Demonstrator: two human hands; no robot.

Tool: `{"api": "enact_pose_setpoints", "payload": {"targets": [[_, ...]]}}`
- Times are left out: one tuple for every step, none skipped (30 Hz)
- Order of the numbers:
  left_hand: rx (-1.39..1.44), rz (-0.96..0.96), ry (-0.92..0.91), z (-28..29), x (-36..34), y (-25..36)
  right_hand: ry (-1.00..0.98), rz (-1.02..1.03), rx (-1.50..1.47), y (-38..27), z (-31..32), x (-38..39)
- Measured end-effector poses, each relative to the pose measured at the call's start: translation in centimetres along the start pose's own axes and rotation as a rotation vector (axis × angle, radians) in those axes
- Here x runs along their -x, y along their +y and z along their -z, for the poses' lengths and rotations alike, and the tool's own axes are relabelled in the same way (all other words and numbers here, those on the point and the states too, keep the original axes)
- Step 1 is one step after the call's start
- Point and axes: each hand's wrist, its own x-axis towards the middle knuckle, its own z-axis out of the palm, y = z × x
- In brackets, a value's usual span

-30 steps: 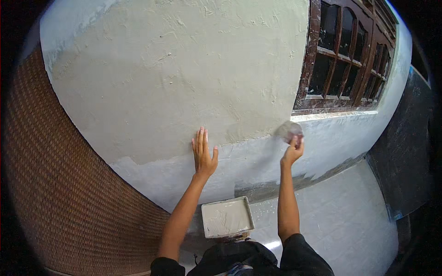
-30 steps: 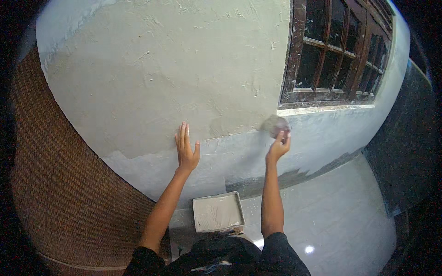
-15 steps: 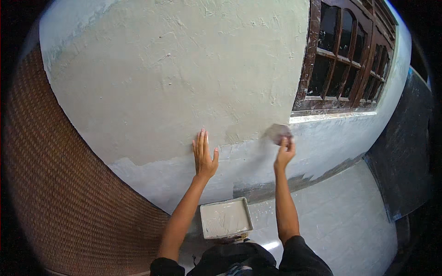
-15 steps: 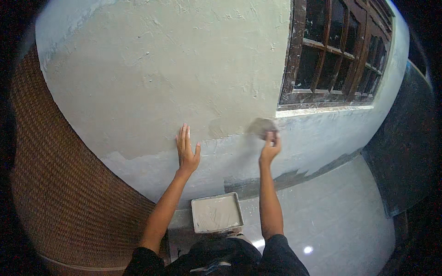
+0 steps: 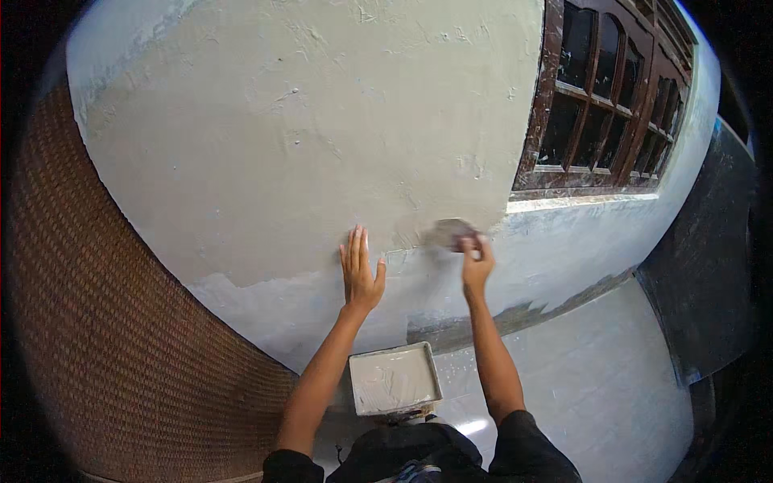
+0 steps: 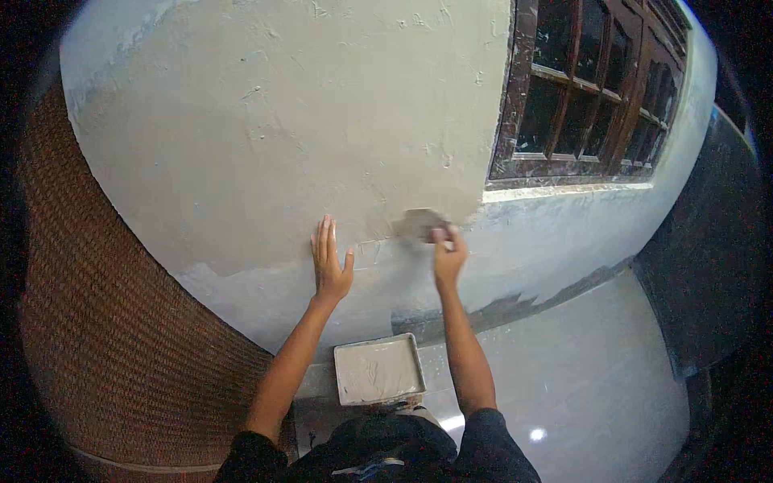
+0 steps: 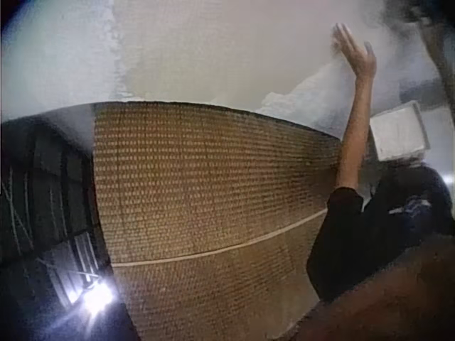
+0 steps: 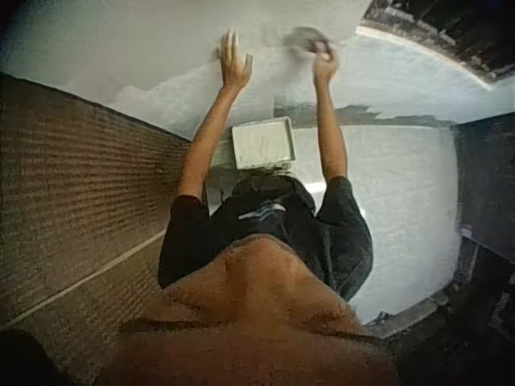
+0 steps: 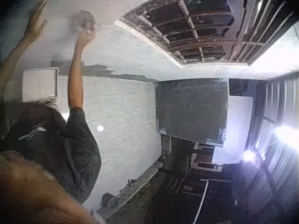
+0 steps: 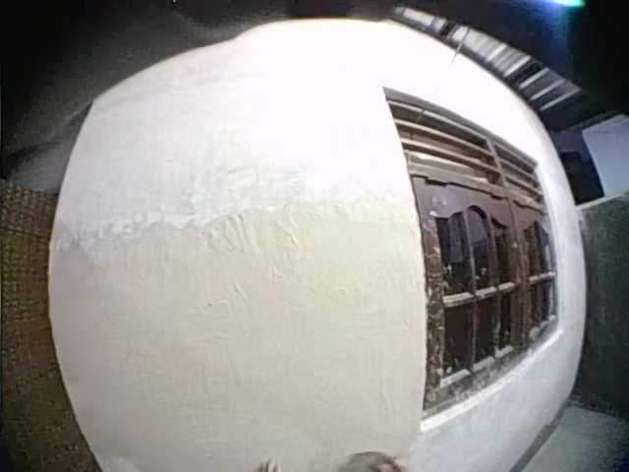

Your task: The person applies wall filler from a bucket onto an interior wall, spreading it with a putty knife.

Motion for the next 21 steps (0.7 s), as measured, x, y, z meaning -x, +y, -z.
{"api": "enact_pose_setpoints", "payload": {"targets": [[0.048, -0.034, -0.009, -1.1, -0.3, 1.5, -0.136, 0.089, 0.041, 2.1, 0.3, -0.3], [0.040, -0.030, -0.011, -1.1, -0.1, 1.5, -0.270, 0.143, 0.036, 1.2, -1.8, 0.4], [0.056, -0.030, -0.013, -1.5, -0.1, 1.9, -0.266, 0.143, 0.038, 0.8, -1.9, 0.0], [0.071, -0.030, -0.014, -1.6, -0.1, 2.0, -0.232, 0.174, 0.116, 0.5, -2.1, -0.6], [0.070, -0.031, -0.015, -1.5, 0.0, 1.9, -0.198, 0.204, 0.194, 0.2, -2.4, -1.2], [0.078, -0.030, -0.012, -1.9, 0.1, 2.5, -0.008, 0.282, 0.191, 2.0, -0.7, -3.5], [0.035, -0.007, 0.003, -1.2, 0.4, 1.2, 0.077, 0.082, 0.112, -0.4, -0.6, -3.4], [0.059, -0.016, 0.003, -1.6, 0.3, 1.9, 0.263, 0.155, 0.176, 1.2, 2.9, -5.8], [0.051, -0.006, 0.000, -1.2, 0.5, 1.4, 0.363, 0.012, 0.075, 1.2, 4.8, -6.7], [0.045, 0.003, -0.004, -1.0, 0.6, 1.1, 0.474, 0.063, -0.152, 0.3, 5.1, -6.9], [0.043, 0.007, -0.002, -1.0, 0.6, 1.0, 0.469, 0.062, -0.152, 0.5, 5.2, -6.9], [0.035, 0.006, -0.003, -1.0, 0.6, 0.9, 0.444, 0.079, -0.142, 0.3, 5.2, -6.6], [0.028, 0.005, -0.004, -1.0, 0.5, 0.9, 0.421, 0.098, -0.131, 0.1, 5.4, -6.2], [0.029, 0.002, -0.004, -1.3, 0.5, 1.2, 0.361, 0.118, 0.034, 0.2, 4.9, -5.2], [0.060, -0.003, -0.011, -2.0, 0.6, 1.6, 0.289, 0.212, 0.181, 0.2, 4.1, -4.3], [0.091, -0.010, -0.020, -2.5, 0.8, 1.9, 0.276, 0.214, 0.132, -1.1, 2.6, -3.1], [0.093, -0.015, -0.025, -2.8, 1.0, 2.3, 0.265, 0.214, 0.084, -2.4, 1.4, -2.2], [0.123, -0.011, -0.042, -3.1, 1.3, 2.9, 0.272, 0.217, 0.086, -3.2, 1.4, -2.1], [0.152, -0.006, -0.060, -3.2, 1.3, 3.3, 0.248, 0.435, 0.284, -3.8, 1.5, -2.0], [0.148, -0.016, -0.060, -3.3, 1.2, 3.3, 0.219, 0.650, 0.484, -4.1, 1.4, -1.9], [0.156, -0.020, -0.063, -3.5, 1.2, 3.4, 0.225, 0.652, 0.492, -4.1, 1.3, -1.7]]}}
